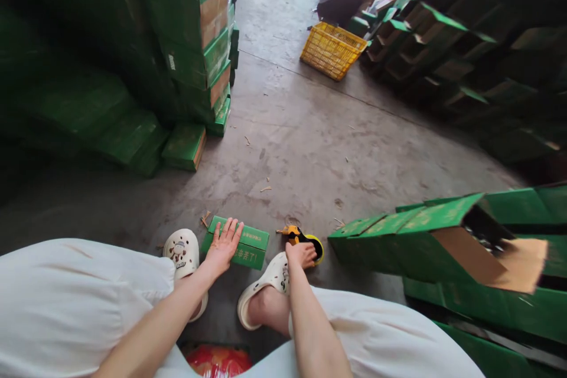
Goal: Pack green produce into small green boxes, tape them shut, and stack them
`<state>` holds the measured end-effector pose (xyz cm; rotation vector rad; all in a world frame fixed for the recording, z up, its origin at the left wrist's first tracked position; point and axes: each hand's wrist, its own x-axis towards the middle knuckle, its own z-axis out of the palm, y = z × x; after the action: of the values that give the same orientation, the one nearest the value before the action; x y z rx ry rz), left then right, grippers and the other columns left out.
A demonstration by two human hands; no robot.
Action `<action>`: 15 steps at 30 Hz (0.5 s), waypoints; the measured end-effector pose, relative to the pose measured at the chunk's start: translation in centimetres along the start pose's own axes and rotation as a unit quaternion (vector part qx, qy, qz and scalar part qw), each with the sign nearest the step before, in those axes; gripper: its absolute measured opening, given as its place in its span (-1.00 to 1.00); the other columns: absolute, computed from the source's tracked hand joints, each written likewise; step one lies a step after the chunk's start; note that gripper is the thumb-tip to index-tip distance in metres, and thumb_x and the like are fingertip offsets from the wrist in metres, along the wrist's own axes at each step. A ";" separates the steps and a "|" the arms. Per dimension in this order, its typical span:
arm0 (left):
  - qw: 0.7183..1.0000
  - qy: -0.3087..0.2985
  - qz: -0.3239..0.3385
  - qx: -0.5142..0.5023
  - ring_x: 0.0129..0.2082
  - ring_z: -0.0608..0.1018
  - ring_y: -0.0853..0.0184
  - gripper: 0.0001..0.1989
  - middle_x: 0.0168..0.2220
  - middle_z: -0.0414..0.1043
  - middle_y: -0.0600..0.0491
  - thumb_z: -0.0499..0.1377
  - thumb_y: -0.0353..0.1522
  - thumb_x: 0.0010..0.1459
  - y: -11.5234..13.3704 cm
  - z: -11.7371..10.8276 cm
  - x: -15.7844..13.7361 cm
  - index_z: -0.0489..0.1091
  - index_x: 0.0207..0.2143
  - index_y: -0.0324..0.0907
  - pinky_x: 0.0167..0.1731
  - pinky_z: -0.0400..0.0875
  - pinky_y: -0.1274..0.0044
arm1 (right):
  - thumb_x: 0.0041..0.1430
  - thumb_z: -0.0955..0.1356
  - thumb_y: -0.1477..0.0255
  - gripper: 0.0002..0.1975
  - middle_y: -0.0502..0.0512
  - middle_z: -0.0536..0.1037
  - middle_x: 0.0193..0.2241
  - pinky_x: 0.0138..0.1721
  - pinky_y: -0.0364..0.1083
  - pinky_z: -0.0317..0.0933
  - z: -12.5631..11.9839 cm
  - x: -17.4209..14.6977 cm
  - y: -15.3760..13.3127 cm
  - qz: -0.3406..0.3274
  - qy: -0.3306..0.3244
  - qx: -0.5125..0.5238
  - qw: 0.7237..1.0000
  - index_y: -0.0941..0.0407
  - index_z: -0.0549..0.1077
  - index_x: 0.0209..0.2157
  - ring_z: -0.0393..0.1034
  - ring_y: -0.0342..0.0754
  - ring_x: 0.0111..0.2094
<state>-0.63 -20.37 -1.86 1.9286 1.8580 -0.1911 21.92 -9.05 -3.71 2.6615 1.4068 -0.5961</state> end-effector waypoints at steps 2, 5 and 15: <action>1.000 -0.003 -0.002 -0.005 0.57 -0.27 -0.03 0.22 0.58 -0.35 -0.22 0.27 -0.61 -0.08 0.0 0.0 0.2 -0.28 0.56 -0.21 0.48 -0.40 0.01 | 0.19 0.38 0.38 -0.27 0.83 0.25 0.28 0.27 0.39 0.01 0.2 1.7 0.8 0.051 -0.008 -0.008 0.999 0.49 0.23 0.29 0.04 0.50 0.37; 1.000 -0.009 -0.004 -0.015 0.56 -0.28 -0.04 0.25 0.58 -0.37 -0.22 0.28 -0.61 -0.09 0.0 0.2 0.6 -0.30 0.56 -0.18 0.47 -0.40 -0.01 | 0.17 0.38 0.41 -0.38 0.70 0.36 0.26 0.33 0.38 -0.09 0.6 3.4 1.0 0.073 -0.019 -0.020 0.997 0.37 0.30 0.23 0.01 0.38 0.41; 0.999 0.005 0.011 -0.051 0.56 -0.24 -0.08 0.32 0.57 -0.33 -0.26 0.36 -0.57 -0.14 -0.1 0.5 1.4 -0.31 0.56 -0.19 0.48 -0.31 -0.03 | 0.40 0.21 0.07 -0.44 0.71 0.58 -0.01 0.09 0.26 0.24 -3.6 3.7 -3.3 -0.090 -0.066 0.043 0.993 0.30 0.36 0.08 0.49 0.42 0.09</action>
<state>-0.47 -19.29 -2.89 1.8819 1.8154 -0.0783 22.24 -3.36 -1.37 2.5183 1.6291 -0.8516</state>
